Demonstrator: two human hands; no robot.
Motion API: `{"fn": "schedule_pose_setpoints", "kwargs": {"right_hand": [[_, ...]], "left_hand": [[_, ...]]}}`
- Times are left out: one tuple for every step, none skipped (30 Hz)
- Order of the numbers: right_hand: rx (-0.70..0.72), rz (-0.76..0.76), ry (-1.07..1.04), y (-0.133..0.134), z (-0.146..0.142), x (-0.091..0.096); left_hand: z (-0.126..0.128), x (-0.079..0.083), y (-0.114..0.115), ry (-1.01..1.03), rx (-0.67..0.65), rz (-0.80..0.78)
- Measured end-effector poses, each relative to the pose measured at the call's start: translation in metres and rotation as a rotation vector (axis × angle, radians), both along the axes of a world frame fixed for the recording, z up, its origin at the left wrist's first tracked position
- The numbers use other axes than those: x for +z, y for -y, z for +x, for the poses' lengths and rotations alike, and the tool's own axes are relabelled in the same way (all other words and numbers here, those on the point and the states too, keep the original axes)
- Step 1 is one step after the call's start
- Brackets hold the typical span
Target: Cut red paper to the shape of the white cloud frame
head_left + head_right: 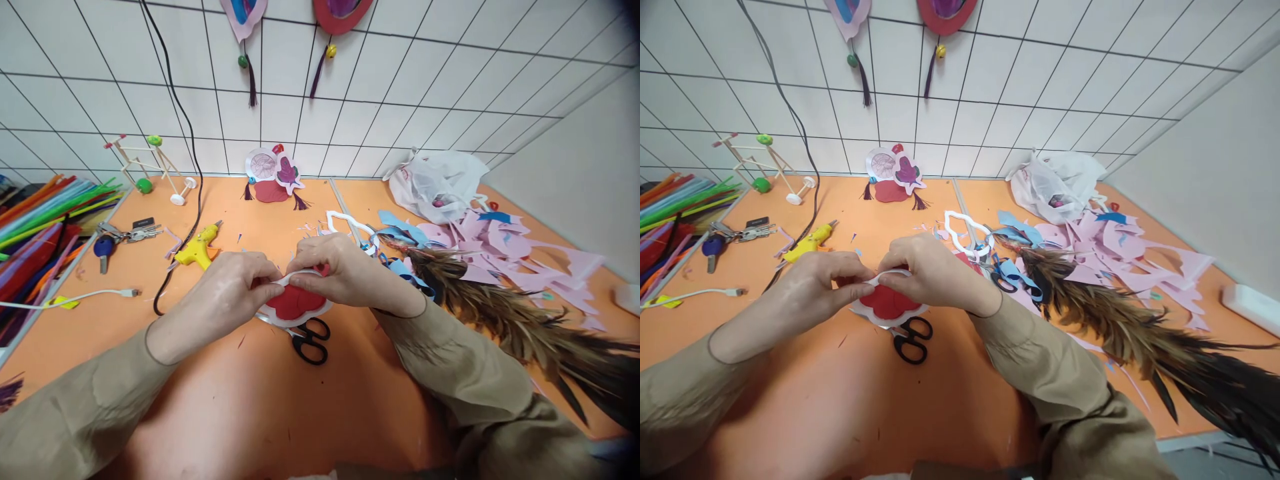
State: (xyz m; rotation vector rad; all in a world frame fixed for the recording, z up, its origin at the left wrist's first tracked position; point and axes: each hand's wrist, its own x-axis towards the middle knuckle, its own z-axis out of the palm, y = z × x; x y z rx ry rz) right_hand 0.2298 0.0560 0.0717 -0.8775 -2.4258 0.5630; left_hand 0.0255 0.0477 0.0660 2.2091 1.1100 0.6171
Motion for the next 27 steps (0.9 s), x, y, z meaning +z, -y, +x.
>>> {"fn": "schedule_pose_setpoints", "kwargs": {"right_hand": [[-0.001,0.012,0.011,0.000,-0.001,0.000],[-0.007,0.023,0.024,0.001,-0.002,-0.001],[-0.018,0.035,0.036,0.001,-0.003,-0.002],[-0.032,0.053,0.045,0.001,-0.004,-0.004],[-0.047,0.075,0.049,0.002,-0.006,-0.005],[-0.060,0.101,0.038,0.002,-0.007,-0.006],[-0.079,0.128,0.007,0.002,-0.007,-0.006],[-0.108,0.159,-0.043,0.003,-0.006,-0.005],[-0.147,0.197,-0.110,0.004,-0.004,-0.003],[-0.201,0.240,-0.189,0.006,-0.001,0.001],[-0.266,0.292,-0.268,0.009,0.003,0.005],[-0.317,0.352,-0.335,0.014,0.008,0.010],[-0.370,0.391,-0.392,0.020,0.014,0.013],[-0.382,0.392,-0.418,0.027,0.018,0.014],[-0.352,0.344,-0.364,0.035,0.022,0.012],[-0.266,0.234,-0.239,0.043,0.025,0.007],[-0.195,0.157,-0.129,0.051,0.025,-0.001],[-0.146,0.082,0.011,0.059,0.024,-0.012],[-0.119,0.049,0.147,0.065,0.022,-0.025],[-0.101,0.033,0.274,0.069,0.018,-0.039],[-0.098,0.042,0.353,0.073,0.014,-0.052],[-0.101,0.050,0.415,0.075,0.010,-0.064],[-0.118,0.068,0.463,0.076,0.006,-0.074],[-0.129,0.059,0.512,0.076,0.002,-0.080],[-0.135,0.061,0.547,0.076,-0.001,-0.084],[-0.134,0.065,0.580,0.076,-0.003,-0.085],[-0.125,0.071,0.606,0.076,-0.004,-0.083]], "left_hand": [[0.000,-0.001,-0.001,-0.012,-0.008,0.000],[0.000,-0.001,-0.001,-0.025,-0.014,0.003],[0.000,-0.001,-0.002,-0.039,-0.015,0.011],[0.000,-0.002,-0.003,-0.050,-0.012,0.024],[-0.001,-0.002,-0.005,-0.053,-0.007,0.035],[-0.002,-0.001,-0.006,-0.045,-0.004,0.038],[-0.004,-0.001,-0.008,-0.025,-0.001,0.027],[-0.006,0.000,-0.010,0.010,0.006,0.002],[-0.008,0.000,-0.012,0.062,0.021,-0.037],[-0.009,0.001,-0.014,0.127,0.043,-0.087],[-0.011,0.001,-0.016,0.201,0.076,-0.141],[-0.013,0.000,-0.018,0.287,0.119,-0.193],[-0.014,-0.001,-0.020,0.379,0.167,-0.240],[-0.015,-0.003,-0.022,0.476,0.217,-0.276],[-0.015,-0.005,-0.024,0.577,0.262,-0.302],[-0.015,-0.008,-0.026,0.672,0.296,-0.323],[-0.014,-0.011,-0.027,0.759,0.324,-0.332],[-0.013,-0.014,-0.028,0.836,0.340,-0.335],[-0.011,-0.017,-0.029,0.900,0.346,-0.340],[-0.010,-0.020,-0.029,0.951,0.357,-0.349],[-0.008,-0.022,-0.028,0.996,0.366,-0.359],[-0.007,-0.024,-0.028,1.031,0.374,-0.371],[-0.005,-0.024,-0.026,1.060,0.386,-0.383],[-0.004,-0.025,-0.025,1.086,0.398,-0.395],[-0.002,-0.025,-0.023,1.107,0.413,-0.406],[-0.001,-0.025,-0.022,1.127,0.431,-0.415],[0.000,-0.025,-0.020,1.148,0.449,-0.423]]}}
